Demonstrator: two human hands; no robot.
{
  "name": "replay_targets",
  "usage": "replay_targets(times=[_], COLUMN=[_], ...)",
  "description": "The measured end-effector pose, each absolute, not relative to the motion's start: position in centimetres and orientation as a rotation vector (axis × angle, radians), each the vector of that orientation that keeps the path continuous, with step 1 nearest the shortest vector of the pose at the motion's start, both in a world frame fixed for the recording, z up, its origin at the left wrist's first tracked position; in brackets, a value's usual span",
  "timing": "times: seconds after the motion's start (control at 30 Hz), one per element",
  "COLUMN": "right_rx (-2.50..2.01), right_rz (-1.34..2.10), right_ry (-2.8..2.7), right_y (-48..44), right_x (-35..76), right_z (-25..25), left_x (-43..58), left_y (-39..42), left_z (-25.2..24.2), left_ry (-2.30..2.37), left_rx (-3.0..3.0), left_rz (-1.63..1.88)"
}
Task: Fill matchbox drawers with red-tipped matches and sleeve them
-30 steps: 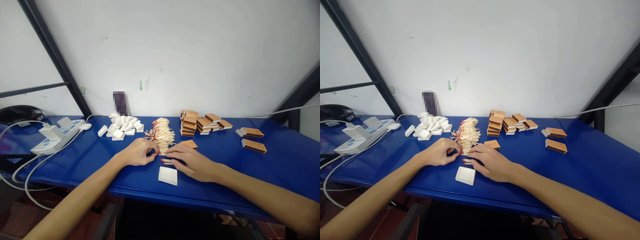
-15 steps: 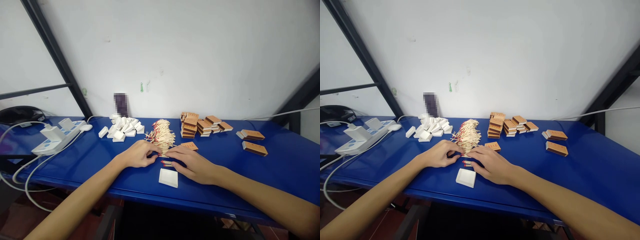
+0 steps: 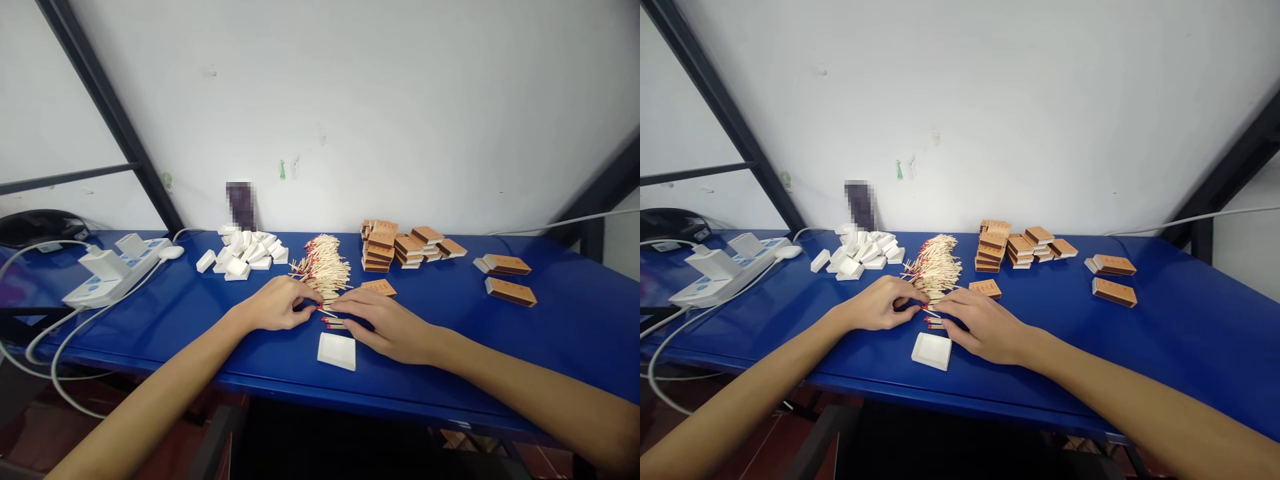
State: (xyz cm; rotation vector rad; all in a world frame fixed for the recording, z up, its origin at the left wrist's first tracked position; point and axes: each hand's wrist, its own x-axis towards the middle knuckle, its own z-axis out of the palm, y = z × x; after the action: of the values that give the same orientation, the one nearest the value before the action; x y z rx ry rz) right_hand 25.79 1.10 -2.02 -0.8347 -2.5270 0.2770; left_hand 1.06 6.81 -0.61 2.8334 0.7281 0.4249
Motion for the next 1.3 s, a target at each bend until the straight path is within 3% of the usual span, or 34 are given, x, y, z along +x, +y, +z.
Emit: replay_targets(times=[1.3], right_rx=[-0.843], right_rz=[0.287], right_ry=[-2.516], right_y=[1.12], right_x=[25.80], right_z=[-2.24], left_x=[1.36], left_y=[6.52], left_z=[-0.42], left_ry=[0.756], left_rx=[2.846], left_rz=[0.442])
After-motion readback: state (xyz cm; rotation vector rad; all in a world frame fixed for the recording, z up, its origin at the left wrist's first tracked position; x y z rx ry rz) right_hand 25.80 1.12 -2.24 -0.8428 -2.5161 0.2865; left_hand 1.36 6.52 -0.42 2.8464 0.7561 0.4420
